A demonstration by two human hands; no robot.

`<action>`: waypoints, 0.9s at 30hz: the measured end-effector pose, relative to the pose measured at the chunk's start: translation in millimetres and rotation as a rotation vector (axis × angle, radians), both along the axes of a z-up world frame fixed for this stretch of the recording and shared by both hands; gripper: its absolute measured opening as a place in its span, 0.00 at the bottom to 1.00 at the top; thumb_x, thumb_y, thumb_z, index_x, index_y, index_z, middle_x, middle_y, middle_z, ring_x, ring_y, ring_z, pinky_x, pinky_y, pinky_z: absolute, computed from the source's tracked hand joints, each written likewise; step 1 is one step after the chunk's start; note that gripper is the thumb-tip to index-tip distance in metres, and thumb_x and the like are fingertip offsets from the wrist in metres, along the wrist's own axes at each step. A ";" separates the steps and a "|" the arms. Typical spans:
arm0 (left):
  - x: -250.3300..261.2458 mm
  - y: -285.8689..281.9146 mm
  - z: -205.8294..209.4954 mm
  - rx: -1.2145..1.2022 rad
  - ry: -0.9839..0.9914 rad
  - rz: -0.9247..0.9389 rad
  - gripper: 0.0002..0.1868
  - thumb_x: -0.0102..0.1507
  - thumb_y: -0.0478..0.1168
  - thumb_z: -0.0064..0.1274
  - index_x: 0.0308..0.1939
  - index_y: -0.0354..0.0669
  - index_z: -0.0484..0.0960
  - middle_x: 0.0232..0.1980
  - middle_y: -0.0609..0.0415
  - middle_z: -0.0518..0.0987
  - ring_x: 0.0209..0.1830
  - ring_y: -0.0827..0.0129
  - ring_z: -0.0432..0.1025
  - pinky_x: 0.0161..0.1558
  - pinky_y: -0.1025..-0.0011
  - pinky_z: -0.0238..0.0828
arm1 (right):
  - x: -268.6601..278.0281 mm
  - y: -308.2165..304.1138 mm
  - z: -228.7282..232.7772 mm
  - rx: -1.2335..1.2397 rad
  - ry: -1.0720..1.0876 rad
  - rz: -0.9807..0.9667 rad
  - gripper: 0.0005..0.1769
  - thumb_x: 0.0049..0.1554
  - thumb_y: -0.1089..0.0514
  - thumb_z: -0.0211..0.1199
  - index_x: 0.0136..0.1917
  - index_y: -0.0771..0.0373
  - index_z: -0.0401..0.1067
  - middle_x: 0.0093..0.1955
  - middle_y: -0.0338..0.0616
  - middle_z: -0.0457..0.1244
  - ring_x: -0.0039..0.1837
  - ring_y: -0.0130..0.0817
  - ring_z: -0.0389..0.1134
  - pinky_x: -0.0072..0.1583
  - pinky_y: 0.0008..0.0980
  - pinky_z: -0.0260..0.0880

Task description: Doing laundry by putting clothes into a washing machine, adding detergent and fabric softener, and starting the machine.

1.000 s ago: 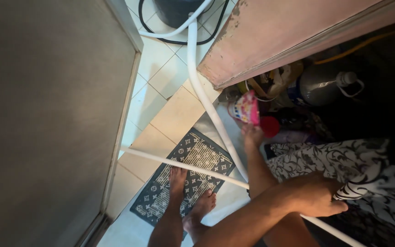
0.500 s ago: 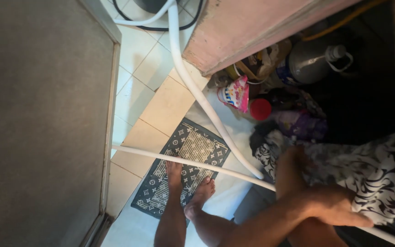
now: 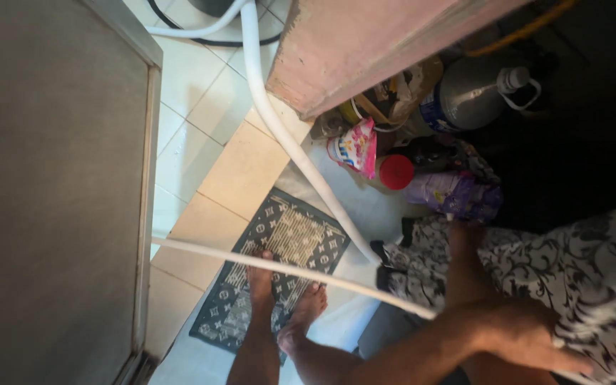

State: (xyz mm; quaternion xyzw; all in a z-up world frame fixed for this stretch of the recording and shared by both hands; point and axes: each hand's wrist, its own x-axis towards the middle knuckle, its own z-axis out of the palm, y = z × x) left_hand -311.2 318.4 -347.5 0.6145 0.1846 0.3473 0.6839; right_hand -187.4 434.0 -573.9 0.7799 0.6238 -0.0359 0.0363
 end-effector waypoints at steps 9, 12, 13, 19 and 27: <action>-31.5 4.2 -16.8 0.039 0.033 0.172 0.43 0.65 0.70 0.35 0.51 0.31 0.85 0.42 0.38 0.88 0.46 0.47 0.82 0.51 0.57 0.77 | 97.7 63.8 -113.7 -0.231 -0.054 0.025 0.45 0.59 0.31 0.52 0.75 0.68 0.59 0.75 0.62 0.54 0.74 0.57 0.54 0.71 0.48 0.52; -21.0 2.0 -15.1 0.032 0.103 0.120 0.42 0.65 0.69 0.34 0.44 0.33 0.87 0.39 0.39 0.88 0.43 0.49 0.82 0.48 0.57 0.79 | 50.8 53.2 -74.4 -0.269 -0.034 -0.031 0.41 0.59 0.34 0.53 0.71 0.69 0.61 0.71 0.62 0.55 0.71 0.56 0.56 0.67 0.47 0.53; -15.2 1.4 -15.9 0.044 0.142 0.079 0.43 0.66 0.70 0.34 0.40 0.34 0.89 0.36 0.39 0.89 0.41 0.52 0.82 0.47 0.58 0.80 | 40.9 52.6 -62.3 -0.282 -0.026 -0.048 0.40 0.58 0.36 0.54 0.70 0.69 0.62 0.70 0.62 0.56 0.69 0.55 0.56 0.65 0.47 0.54; -33.8 -5.0 18.1 0.087 0.119 0.055 0.42 0.63 0.70 0.32 0.35 0.40 0.91 0.37 0.43 0.90 0.40 0.51 0.83 0.47 0.59 0.77 | 16.8 28.3 -16.3 -0.349 0.005 -0.165 0.32 0.57 0.43 0.57 0.63 0.70 0.65 0.63 0.61 0.59 0.62 0.52 0.60 0.58 0.45 0.57; -21.2 -17.9 10.1 -0.010 0.157 0.045 0.39 0.66 0.67 0.38 0.40 0.35 0.90 0.42 0.39 0.88 0.45 0.49 0.83 0.51 0.58 0.78 | 24.2 8.8 -4.2 -0.415 0.036 -0.343 0.21 0.54 0.53 0.61 0.55 0.72 0.70 0.54 0.59 0.64 0.52 0.48 0.65 0.48 0.42 0.61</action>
